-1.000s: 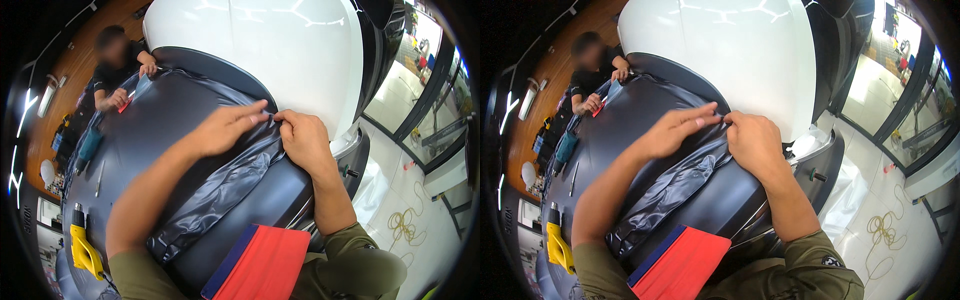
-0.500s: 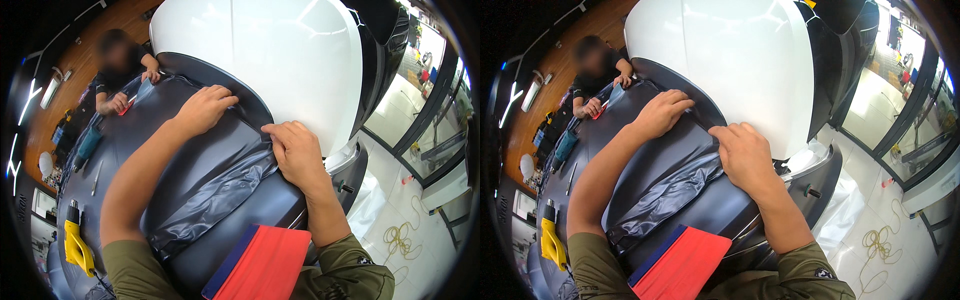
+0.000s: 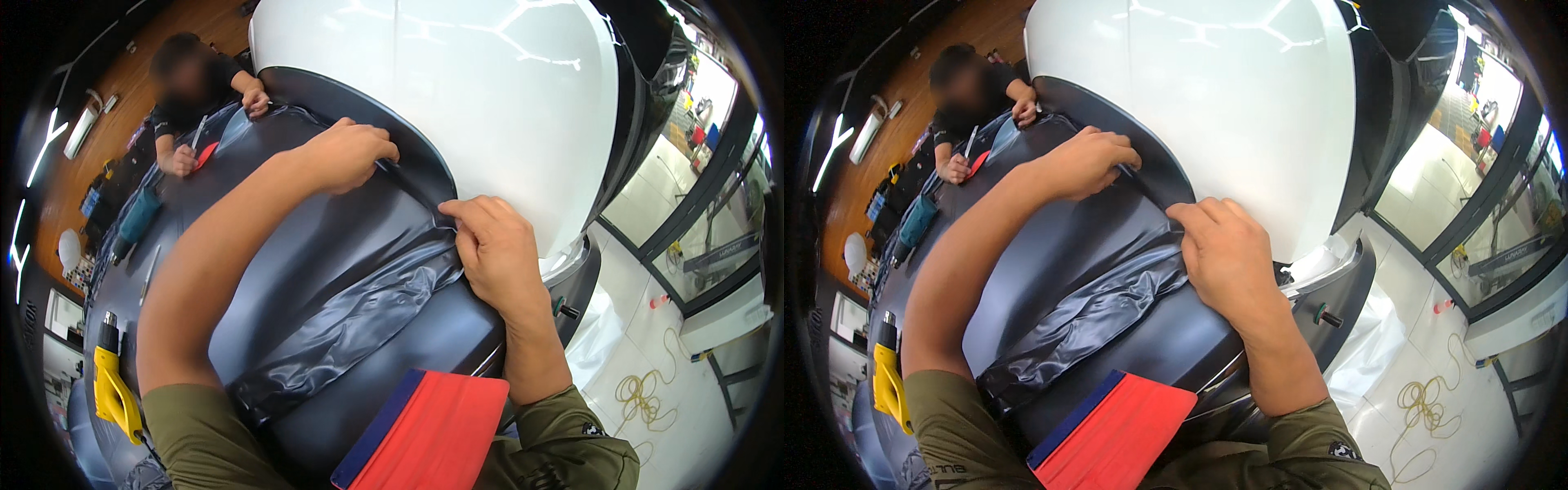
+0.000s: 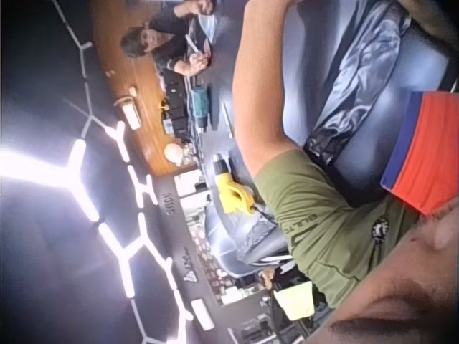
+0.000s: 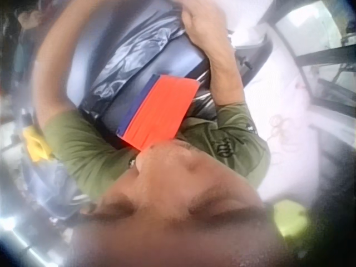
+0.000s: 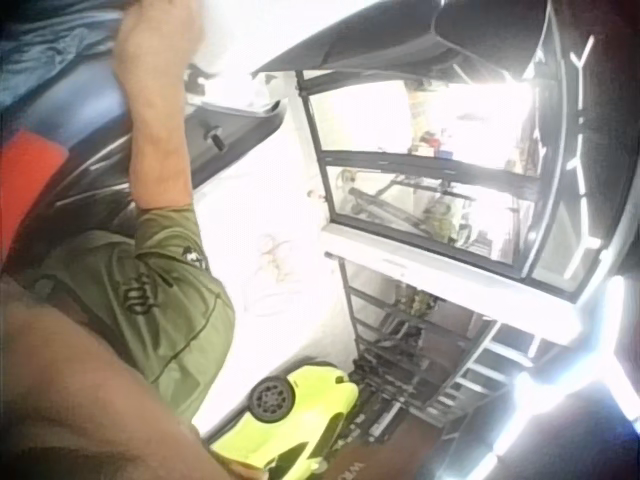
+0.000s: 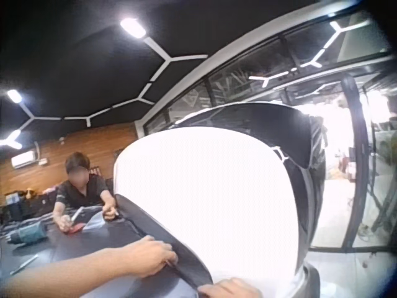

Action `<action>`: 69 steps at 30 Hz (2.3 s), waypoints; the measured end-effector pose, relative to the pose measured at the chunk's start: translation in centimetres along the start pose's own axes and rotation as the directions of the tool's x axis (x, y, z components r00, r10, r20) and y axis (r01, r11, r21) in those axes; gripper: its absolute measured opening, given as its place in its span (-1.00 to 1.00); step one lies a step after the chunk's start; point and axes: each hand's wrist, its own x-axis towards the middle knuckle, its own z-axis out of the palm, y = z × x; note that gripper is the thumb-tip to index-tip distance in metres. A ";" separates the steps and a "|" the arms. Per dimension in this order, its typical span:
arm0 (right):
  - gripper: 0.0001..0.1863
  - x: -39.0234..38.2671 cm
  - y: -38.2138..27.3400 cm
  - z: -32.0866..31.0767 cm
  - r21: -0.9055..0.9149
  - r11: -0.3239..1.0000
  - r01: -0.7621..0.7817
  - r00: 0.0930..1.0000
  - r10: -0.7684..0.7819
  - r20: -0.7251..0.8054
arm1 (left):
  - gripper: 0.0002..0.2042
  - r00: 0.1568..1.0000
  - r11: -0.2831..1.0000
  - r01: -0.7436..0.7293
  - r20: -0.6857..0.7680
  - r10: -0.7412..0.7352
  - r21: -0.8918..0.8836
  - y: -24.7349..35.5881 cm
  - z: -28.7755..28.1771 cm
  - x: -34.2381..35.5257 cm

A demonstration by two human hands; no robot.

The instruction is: The person applies a matte black vinyl wrap to a car hood using a red squeegee and a yellow heat gun. They smooth the film, heat and stretch edges, and trim excess material along the hood contours.

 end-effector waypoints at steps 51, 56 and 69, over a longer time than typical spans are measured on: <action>-0.75 1.9 -11.5 -5.9 0.660 0.596 0.457 0.552 -0.772 0.316 | -0.91 0.937 0.977 0.046 -0.329 -0.114 -0.208 -2.6 2.3 0.0; -0.80 5.6 -7.1 0.1 -0.135 0.884 0.447 0.771 -0.304 0.559 | -0.92 0.961 0.939 0.166 -0.165 -0.223 -0.302 -2.0 1.1 0.5; -0.85 13.6 -3.3 7.6 -0.451 0.856 0.252 0.872 0.001 0.489 | -0.72 0.844 0.933 0.224 -0.423 -0.331 -0.282 -5.7 -4.9 -1.4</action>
